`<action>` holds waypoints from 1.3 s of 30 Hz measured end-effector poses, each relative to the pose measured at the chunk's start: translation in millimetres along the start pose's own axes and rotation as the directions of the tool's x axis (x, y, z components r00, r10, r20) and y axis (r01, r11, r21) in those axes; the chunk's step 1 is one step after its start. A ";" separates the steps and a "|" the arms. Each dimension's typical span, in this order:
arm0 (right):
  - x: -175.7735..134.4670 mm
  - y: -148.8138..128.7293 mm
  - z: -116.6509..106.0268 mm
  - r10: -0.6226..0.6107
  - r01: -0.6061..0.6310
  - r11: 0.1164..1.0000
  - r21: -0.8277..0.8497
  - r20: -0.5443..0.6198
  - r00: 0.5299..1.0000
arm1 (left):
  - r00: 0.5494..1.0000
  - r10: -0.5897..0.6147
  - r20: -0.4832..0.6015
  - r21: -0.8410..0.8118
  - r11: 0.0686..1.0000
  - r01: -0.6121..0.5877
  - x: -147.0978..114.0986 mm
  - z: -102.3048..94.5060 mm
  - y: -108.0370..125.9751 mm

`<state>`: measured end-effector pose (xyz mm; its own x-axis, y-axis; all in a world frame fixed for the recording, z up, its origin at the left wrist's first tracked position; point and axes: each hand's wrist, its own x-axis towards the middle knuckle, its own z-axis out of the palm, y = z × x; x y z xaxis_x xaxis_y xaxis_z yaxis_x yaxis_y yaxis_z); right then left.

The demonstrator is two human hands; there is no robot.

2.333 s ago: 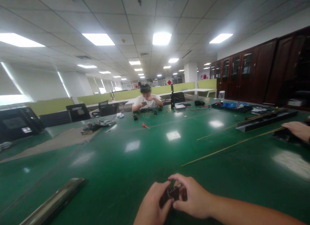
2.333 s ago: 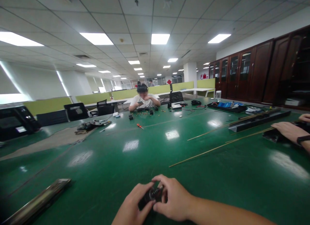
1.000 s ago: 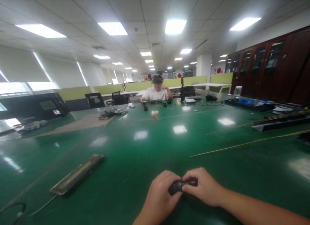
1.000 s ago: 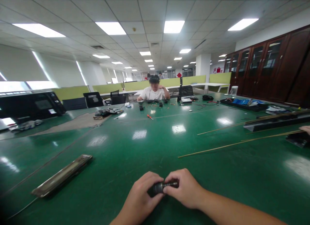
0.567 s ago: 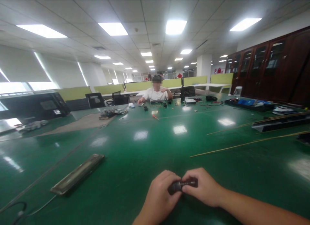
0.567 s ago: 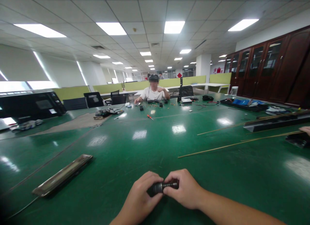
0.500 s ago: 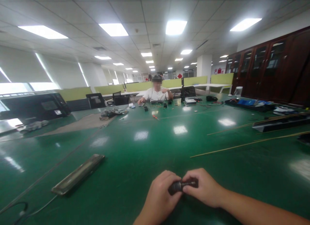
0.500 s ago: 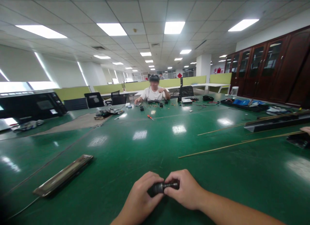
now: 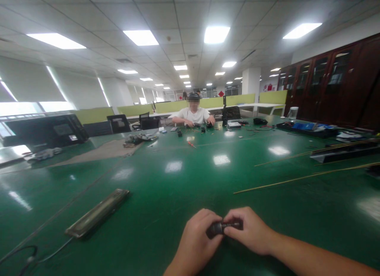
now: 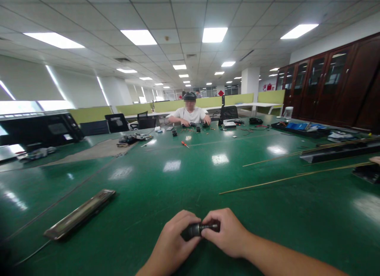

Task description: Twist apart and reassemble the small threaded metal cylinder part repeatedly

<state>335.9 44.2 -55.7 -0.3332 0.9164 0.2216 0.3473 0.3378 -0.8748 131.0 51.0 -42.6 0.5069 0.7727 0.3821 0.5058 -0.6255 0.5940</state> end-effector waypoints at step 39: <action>-4.3 -2.2 -2.7 0.023 -0.023 0.999 -0.024 0.002 1.000 | 0.994 0.065 -0.086 0.022 0.998 -0.064 -1.0 4.2 -5.3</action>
<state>338.9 40.1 -53.5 -0.3268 0.9235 0.2007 0.3757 0.3218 -0.8691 130.7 53.1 -49.1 0.4766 0.7367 0.4798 0.4879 -0.6756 0.5527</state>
